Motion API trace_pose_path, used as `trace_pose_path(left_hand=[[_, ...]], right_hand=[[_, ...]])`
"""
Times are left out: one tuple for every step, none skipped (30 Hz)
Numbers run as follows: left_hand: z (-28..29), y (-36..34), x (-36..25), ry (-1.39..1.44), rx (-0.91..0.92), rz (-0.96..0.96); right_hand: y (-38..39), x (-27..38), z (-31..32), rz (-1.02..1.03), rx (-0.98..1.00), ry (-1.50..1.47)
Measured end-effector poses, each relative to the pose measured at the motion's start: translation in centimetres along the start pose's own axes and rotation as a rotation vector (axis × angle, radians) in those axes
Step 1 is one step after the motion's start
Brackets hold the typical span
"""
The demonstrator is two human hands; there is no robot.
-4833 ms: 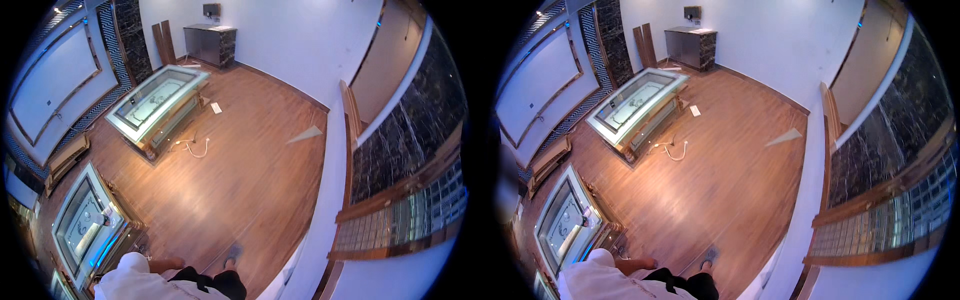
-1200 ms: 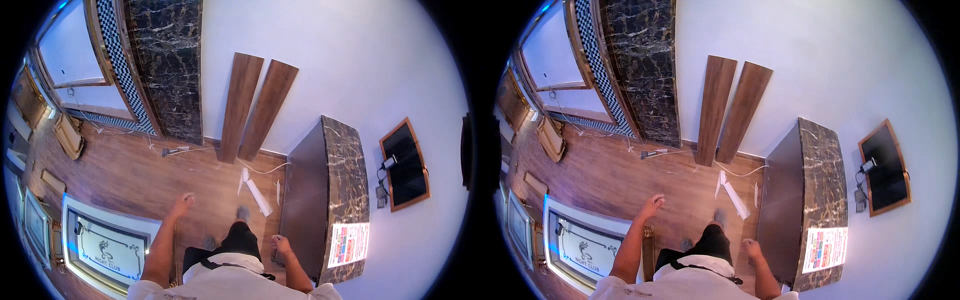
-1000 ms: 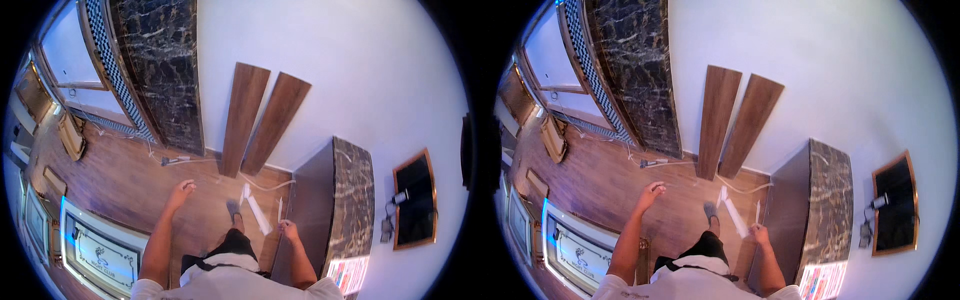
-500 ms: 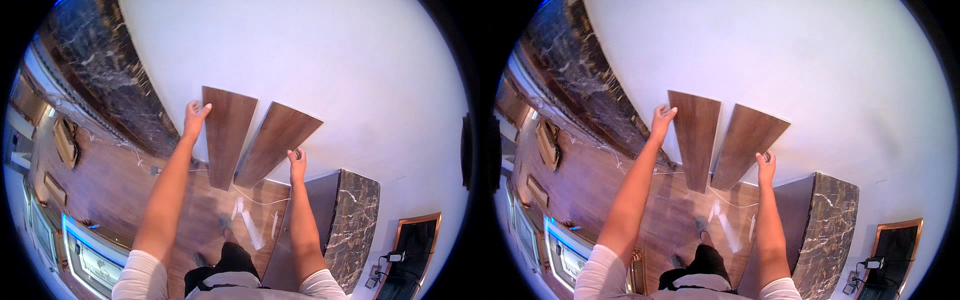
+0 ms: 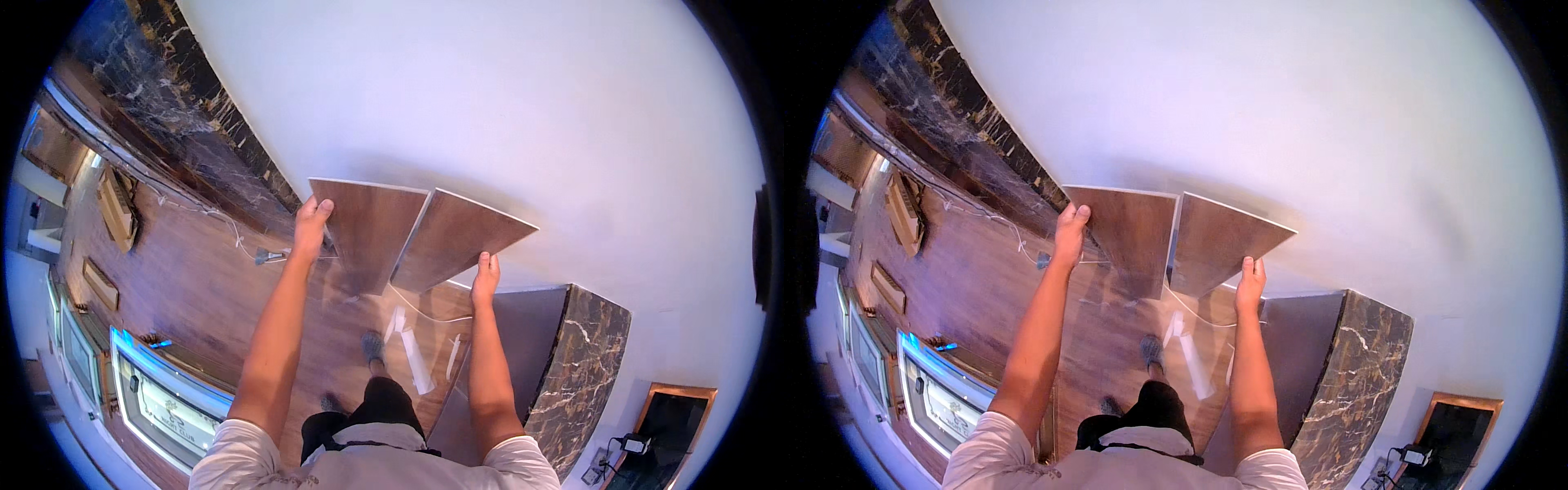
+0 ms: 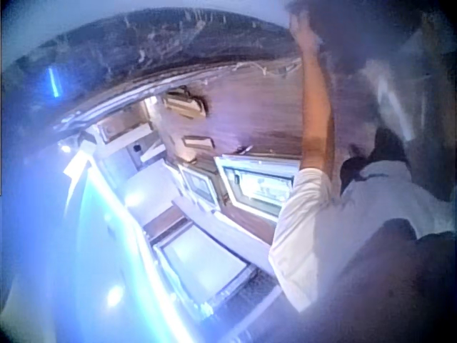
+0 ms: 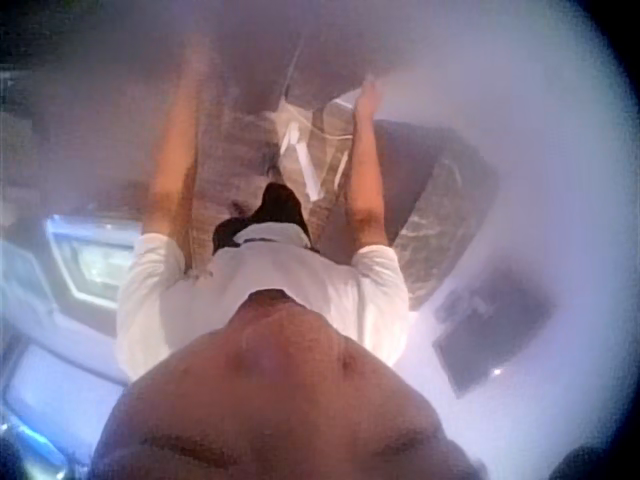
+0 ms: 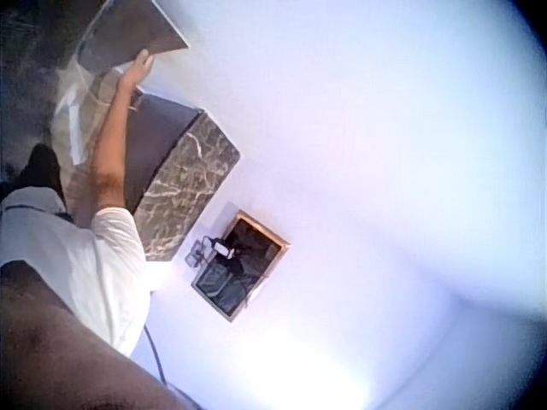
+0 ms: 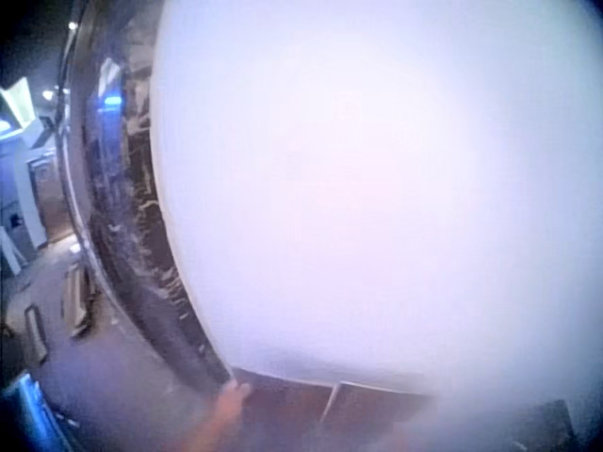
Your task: The person rolls out a white foam underlayment sheet on the floor and then fits together interlocking wood laminate planks by hand to assemble the floor.
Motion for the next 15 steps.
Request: trace_pose_path(left_hand=[[0.7,0.4,-0.1,0.018,-0.011,-0.002],[1.8,0.9,-0.4,0.031,-0.031,-0.004],[3.4,1.3,0.2,0.06,-0.022,-0.002],[5.0,1.3,2.6,-0.115,-0.079,0.013],[7.8,1.5,5.9,-0.306,-0.15,0.044],[5.7,2.1,3.7,-0.414,-0.072,0.106],[3.5,2.8,1.4,-0.545,0.025,0.175],[0.5,3.7,-1.5,-0.656,0.146,0.203],[-0.2,5.4,0.2,-0.663,-0.122,-0.223],[-1.7,6.0,-2.8,-0.272,0.04,0.021],[-3.1,5.6,-2.3,-0.211,0.106,-0.18],[-2.1,6.2,-0.3,-0.118,0.026,-0.068],[-2.6,5.9,-1.0,-0.15,0.097,-0.063],[-3.2,6.4,-2.6,-0.177,0.094,0.03],[-2.0,6.2,-0.8,-0.088,0.105,-0.042]], right_hand=[[-0.1,-0.9,0.4,-0.073,0.009,-0.005],[0.4,-0.4,0.0,-0.069,0.012,-0.003],[1.3,0.2,-1.0,-0.073,0.028,0.0],[2.0,0.5,-1.9,-0.075,0.048,0.002],[3.3,-0.2,-2.9,-0.126,0.088,0.066],[3.4,-1.1,-2.0,-0.132,0.107,0.138],[3.5,-2.8,-1.5,-0.155,0.145,0.206],[3.2,-4.2,-0.4,-0.146,0.126,0.251],[5.0,-4.0,-1.9,-0.146,0.071,0.137],[5.6,-2.5,-1.5,-0.181,0.146,0.334],[3.7,-6.2,0.5,-0.084,0.249,0.262],[6.0,-4.1,-1.4,-0.106,0.21,0.229],[6.5,-3.8,-1.2,-0.031,0.202,0.285],[6.6,-4.3,0.0,0.033,0.179,0.347],[7.3,-4.1,-0.4,-0.009,0.284,0.331]])
Point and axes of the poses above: each hand's wrist, its own y-axis away from the middle knuckle, its own z-axis out of the back of the hand, x = y × z, the point moved 1 cm from there along -y, towards the middle knuckle, and after that the axes turned 14 degrees about -x, right-handed, at the moved point
